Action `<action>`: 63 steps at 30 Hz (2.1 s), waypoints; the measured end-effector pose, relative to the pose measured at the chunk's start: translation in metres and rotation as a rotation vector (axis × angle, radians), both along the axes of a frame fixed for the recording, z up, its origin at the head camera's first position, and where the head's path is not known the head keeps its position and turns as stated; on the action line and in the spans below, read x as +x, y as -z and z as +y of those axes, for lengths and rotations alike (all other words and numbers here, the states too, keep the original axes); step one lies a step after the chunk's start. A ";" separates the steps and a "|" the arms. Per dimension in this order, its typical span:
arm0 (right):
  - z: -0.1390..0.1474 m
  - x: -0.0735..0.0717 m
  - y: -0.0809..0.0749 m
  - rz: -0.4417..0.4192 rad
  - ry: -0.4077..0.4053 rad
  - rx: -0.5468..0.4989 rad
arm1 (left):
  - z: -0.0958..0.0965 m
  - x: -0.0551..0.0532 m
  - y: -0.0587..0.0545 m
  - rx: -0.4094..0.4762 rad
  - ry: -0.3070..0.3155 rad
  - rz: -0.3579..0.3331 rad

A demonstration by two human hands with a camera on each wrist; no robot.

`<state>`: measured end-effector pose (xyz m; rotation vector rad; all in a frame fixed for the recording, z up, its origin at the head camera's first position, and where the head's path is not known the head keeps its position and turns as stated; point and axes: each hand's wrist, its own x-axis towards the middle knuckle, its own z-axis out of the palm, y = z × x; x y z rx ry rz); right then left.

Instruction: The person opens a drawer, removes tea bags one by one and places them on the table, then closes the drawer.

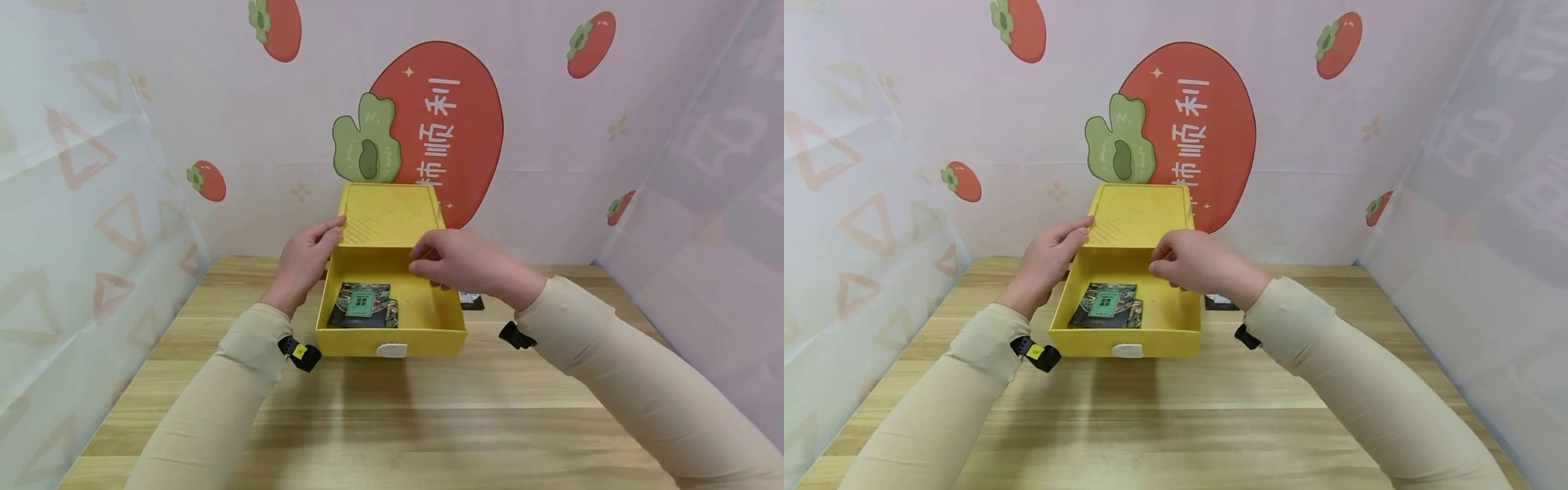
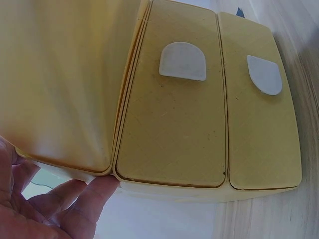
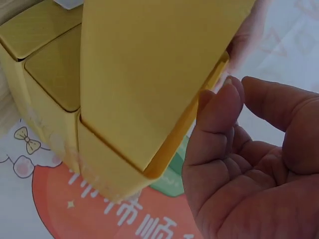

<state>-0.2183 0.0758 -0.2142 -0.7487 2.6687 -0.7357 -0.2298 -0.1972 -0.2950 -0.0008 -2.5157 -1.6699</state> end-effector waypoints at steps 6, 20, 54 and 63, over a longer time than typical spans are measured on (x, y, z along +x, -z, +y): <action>-0.014 -0.001 0.001 -0.093 -0.089 0.097 | -0.001 0.000 0.000 0.000 -0.004 -0.003; -0.033 -0.005 0.011 -0.244 -0.162 0.171 | -0.001 -0.001 0.001 0.001 0.004 0.004; -0.035 -0.012 0.022 -0.501 -0.096 -0.197 | -0.001 -0.001 0.001 -0.030 -0.014 0.006; -0.037 -0.009 0.021 -0.540 -0.147 -0.188 | -0.001 -0.001 0.001 -0.026 -0.013 0.004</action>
